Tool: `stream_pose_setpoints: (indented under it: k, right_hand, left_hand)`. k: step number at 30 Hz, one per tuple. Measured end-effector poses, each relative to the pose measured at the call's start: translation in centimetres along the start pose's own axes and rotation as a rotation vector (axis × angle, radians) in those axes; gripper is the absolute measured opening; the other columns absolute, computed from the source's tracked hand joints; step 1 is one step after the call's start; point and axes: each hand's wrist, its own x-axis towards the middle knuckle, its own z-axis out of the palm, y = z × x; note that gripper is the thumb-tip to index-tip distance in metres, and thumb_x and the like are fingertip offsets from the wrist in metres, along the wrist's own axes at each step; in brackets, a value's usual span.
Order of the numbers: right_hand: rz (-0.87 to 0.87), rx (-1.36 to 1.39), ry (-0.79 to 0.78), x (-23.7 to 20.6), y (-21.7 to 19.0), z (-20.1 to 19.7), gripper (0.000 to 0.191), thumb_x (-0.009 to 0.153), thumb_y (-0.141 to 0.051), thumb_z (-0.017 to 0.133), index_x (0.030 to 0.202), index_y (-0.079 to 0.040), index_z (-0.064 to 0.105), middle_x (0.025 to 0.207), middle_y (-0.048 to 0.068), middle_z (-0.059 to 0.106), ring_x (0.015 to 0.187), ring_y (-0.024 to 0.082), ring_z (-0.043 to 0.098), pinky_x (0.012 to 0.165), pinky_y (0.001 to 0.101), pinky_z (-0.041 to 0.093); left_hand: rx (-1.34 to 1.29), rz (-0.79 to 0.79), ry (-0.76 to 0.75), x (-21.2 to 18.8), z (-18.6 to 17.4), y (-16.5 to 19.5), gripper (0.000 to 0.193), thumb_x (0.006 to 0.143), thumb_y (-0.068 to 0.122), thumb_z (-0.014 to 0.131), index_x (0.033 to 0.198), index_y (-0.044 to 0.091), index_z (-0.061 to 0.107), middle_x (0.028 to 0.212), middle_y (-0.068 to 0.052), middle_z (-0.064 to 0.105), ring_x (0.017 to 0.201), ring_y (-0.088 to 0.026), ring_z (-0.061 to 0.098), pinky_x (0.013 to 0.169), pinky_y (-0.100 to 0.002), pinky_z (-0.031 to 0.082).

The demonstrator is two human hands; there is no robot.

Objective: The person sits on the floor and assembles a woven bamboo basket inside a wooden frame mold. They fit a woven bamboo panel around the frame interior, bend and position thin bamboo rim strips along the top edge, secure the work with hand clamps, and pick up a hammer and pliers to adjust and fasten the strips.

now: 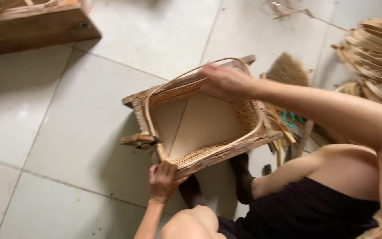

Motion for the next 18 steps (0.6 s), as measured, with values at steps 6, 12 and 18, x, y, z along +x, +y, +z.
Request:
stream_pose_setpoints:
  k: [6,12,18]
  right_hand:
    - [0.621,-0.136,0.007,-9.2,9.2,-0.8,0.055,0.097,-0.045,0.068,0.120,0.002,0.051,0.102,0.026,0.066,0.099,0.042,0.066,0.088,0.0498,0.053]
    - [0.794,0.147,-0.002,-8.0,9.9,2.7,0.028,0.109,-0.025,0.044,0.113,0.002,0.049,0.082,0.017,0.066,0.067,0.029,0.063,0.057,0.0437,0.055]
    - [0.759,0.083,0.011,-4.6,10.3,3.2,0.023,0.110,-0.015,0.035,0.114,0.005,0.045,0.079,0.012,0.059,0.060,0.023,0.055,0.045,0.0341,0.051]
  left_hand:
    - [0.073,0.001,0.011,0.0,0.0,1.1,0.053,0.071,0.059,0.078,0.097,0.014,0.068,0.099,-0.002,0.068,0.103,-0.019,0.064,0.093,-0.043,0.043]
    - [0.116,-0.016,-0.027,-0.3,0.1,1.5,0.056,0.070,0.062,0.076,0.099,0.014,0.069,0.101,-0.001,0.068,0.106,-0.017,0.064,0.095,-0.041,0.042]
    - [0.141,-0.045,-0.101,-0.5,0.7,1.3,0.057,0.072,0.066,0.071,0.101,0.016,0.069,0.101,0.001,0.068,0.107,-0.016,0.064,0.096,-0.041,0.041]
